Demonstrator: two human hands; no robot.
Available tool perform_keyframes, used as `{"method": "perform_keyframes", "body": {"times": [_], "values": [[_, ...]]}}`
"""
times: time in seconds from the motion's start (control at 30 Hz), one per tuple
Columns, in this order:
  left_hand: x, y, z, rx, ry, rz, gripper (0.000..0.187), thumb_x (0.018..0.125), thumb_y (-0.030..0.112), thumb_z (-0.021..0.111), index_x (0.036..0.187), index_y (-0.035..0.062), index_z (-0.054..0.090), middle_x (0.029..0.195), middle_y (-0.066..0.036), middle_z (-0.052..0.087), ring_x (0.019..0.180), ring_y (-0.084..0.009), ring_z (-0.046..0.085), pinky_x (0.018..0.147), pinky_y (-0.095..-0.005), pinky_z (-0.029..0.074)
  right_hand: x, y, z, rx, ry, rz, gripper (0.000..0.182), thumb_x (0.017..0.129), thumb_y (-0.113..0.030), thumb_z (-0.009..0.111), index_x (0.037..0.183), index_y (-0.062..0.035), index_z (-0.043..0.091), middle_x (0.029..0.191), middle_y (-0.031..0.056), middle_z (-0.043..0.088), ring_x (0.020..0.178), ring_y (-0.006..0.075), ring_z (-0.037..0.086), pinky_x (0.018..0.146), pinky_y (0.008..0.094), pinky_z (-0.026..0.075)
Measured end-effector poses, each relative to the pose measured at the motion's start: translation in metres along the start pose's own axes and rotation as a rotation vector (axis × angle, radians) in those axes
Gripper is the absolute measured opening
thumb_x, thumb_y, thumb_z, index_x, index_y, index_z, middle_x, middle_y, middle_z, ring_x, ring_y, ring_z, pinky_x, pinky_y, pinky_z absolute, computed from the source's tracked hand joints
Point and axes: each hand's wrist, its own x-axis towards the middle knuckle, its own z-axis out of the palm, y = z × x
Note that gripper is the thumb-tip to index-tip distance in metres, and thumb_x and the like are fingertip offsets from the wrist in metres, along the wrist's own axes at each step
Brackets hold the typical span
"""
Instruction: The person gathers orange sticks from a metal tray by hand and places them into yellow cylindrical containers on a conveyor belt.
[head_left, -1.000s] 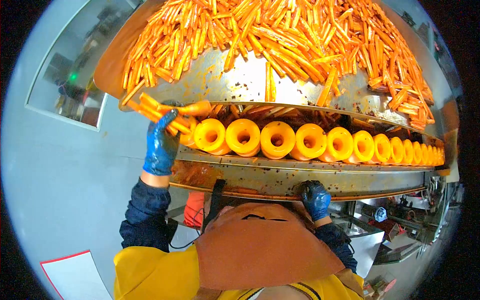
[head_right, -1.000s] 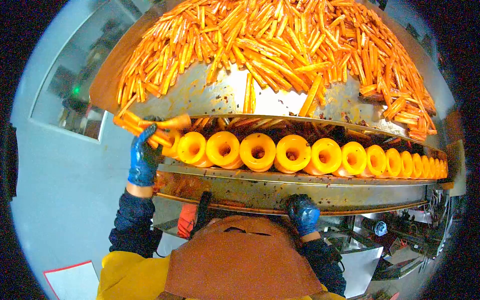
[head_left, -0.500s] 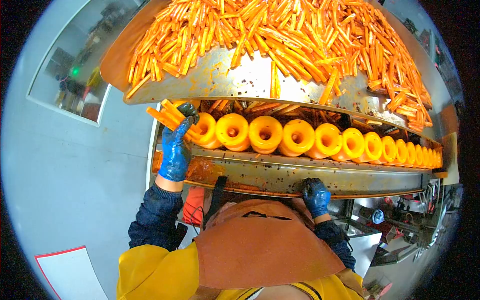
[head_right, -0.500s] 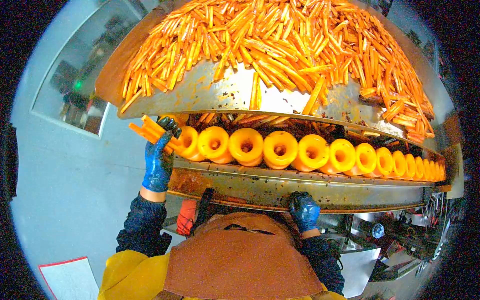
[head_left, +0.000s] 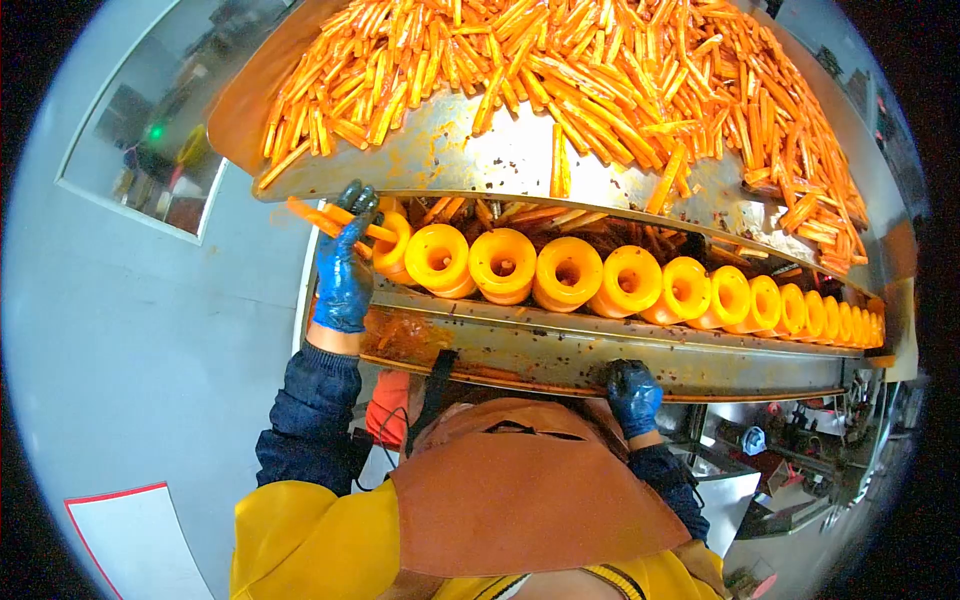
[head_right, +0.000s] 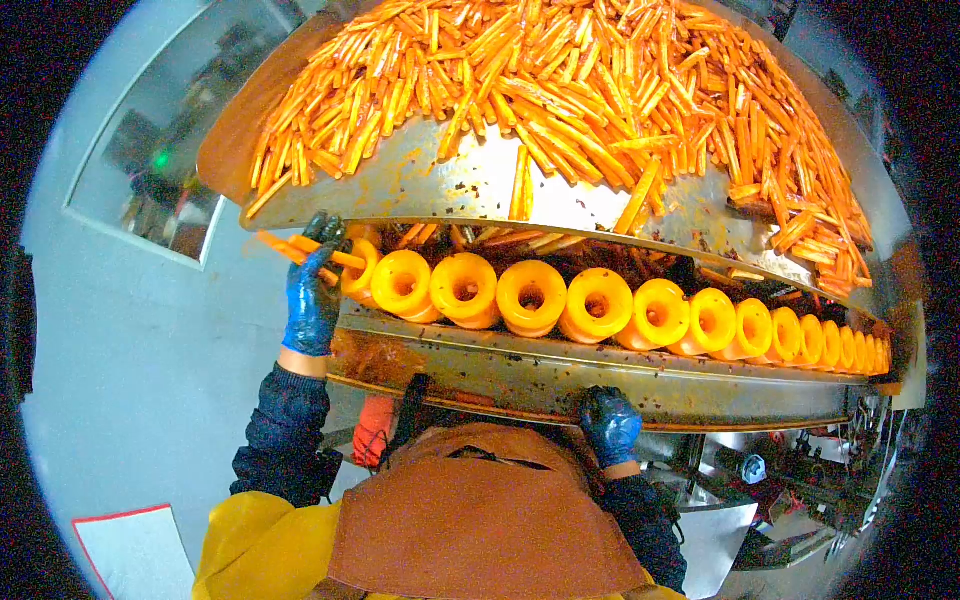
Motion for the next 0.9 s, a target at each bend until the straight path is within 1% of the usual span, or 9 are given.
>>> {"method": "perform_keyframes", "body": {"times": [0.17,0.3,0.43,0.5,0.67,0.73,0.8,0.87,0.9], "values": [[-0.005,0.001,0.0,0.095,0.056,-0.054,0.05,0.087,0.005,0.051,0.135,0.0,0.04,0.129,-0.014,0.052,0.119,-0.023,0.051,0.102,-0.0359,0.041,0.002,-0.005,-0.003,-0.067,-0.058,0.045,0.02,0.075,-0.025,0.062,0.093,-0.0154,0.064,0.086,0.0101,0.063,0.076,0.0309,0.061,0.062,0.0422,0.049],[-0.002,0.002,-0.006,0.041,0.121,0.052,0.043,0.092,0.015,0.053,0.132,0.0009,0.044,0.116,-0.013,0.06,0.105,-0.0233,0.059,0.093,-0.0347,0.047,0.0,0.0,-0.001,-0.037,-0.014,-0.005,0.021,0.076,-0.026,0.061,0.093,-0.0149,0.064,0.087,0.0104,0.063,0.076,0.0313,0.061,0.062,0.0428,0.049],[0.007,0.0,-0.013,-0.114,0.202,-0.017,0.04,0.091,0.013,0.055,0.128,0.0004,0.047,0.112,-0.012,0.06,0.103,-0.023,0.059,0.094,-0.0346,0.046,0.004,-0.007,-0.007,-0.002,-0.055,0.032,0.02,0.077,-0.027,0.062,0.093,-0.0143,0.065,0.088,0.0115,0.064,0.078,0.032,0.061,0.065,0.0432,0.049],[0.011,-0.005,-0.002,-0.076,0.204,0.142,0.037,0.088,0.01,0.058,0.123,0.0006,0.05,0.109,-0.009,0.06,0.102,-0.0212,0.057,0.095,-0.0341,0.045,0.004,-0.009,-0.009,-0.02,-0.086,0.062,0.019,0.078,-0.026,0.061,0.092,-0.0142,0.066,0.089,0.0119,0.064,0.079,0.0323,0.061,0.066,0.0431,0.05],[0.016,-0.026,-0.007,0.094,0.212,0.207,0.036,0.084,0.003,0.061,0.119,0.0008,0.051,0.108,-0.008,0.059,0.104,-0.019,0.055,0.095,-0.0313,0.043,0.003,-0.005,-0.005,-0.011,-0.079,0.059,0.016,0.082,-0.025,0.058,0.091,-0.0143,0.065,0.087,0.0123,0.064,0.079,0.0326,0.061,0.066,0.0427,0.049],[0.014,-0.025,-0.013,0.338,0.156,0.244,0.037,0.084,0.001,0.061,0.12,0.0014,0.051,0.113,-0.008,0.058,0.104,-0.0193,0.055,0.096,-0.0305,0.043,0.006,-0.007,-0.009,-0.023,-0.081,0.053,0.015,0.08,-0.023,0.059,0.09,-0.0136,0.066,0.088,0.0117,0.065,0.078,0.0323,0.062,0.065,0.0417,0.05],[0.012,-0.022,-0.019,0.343,0.169,0.199,0.037,0.083,0.001,0.064,0.119,0.0019,0.053,0.116,-0.008,0.058,0.105,-0.0162,0.054,0.095,-0.0298,0.042,0.005,-0.007,-0.009,-0.031,-0.085,0.045,0.015,0.079,-0.021,0.061,0.09,-0.0128,0.067,0.088,0.011,0.065,0.076,0.032,0.062,0.064,0.0407,0.051],[0.015,-0.015,-0.021,0.352,0.154,0.255,0.039,0.083,0.001,0.065,0.12,0.002,0.052,0.121,-0.01,0.056,0.11,-0.0168,0.053,0.098,-0.0312,0.041,0.003,-0.003,-0.003,-0.02,-0.02,0.003,0.014,0.08,-0.02,0.061,0.089,-0.0124,0.067,0.088,0.011,0.066,0.076,0.0318,0.062,0.064,0.0408,0.051],[0.029,-0.013,-0.034,0.471,0.119,0.313,0.05,0.081,0.005,0.069,0.126,0.0015,0.048,0.126,-0.012,0.053,0.116,-0.0201,0.05,0.099,-0.0323,0.041,0.003,-0.002,-0.002,-0.016,-0.015,0.001,0.014,0.08,-0.02,0.061,0.089,-0.0124,0.067,0.088,0.011,0.066,0.076,0.0318,0.062,0.064,0.0408,0.051]]}}
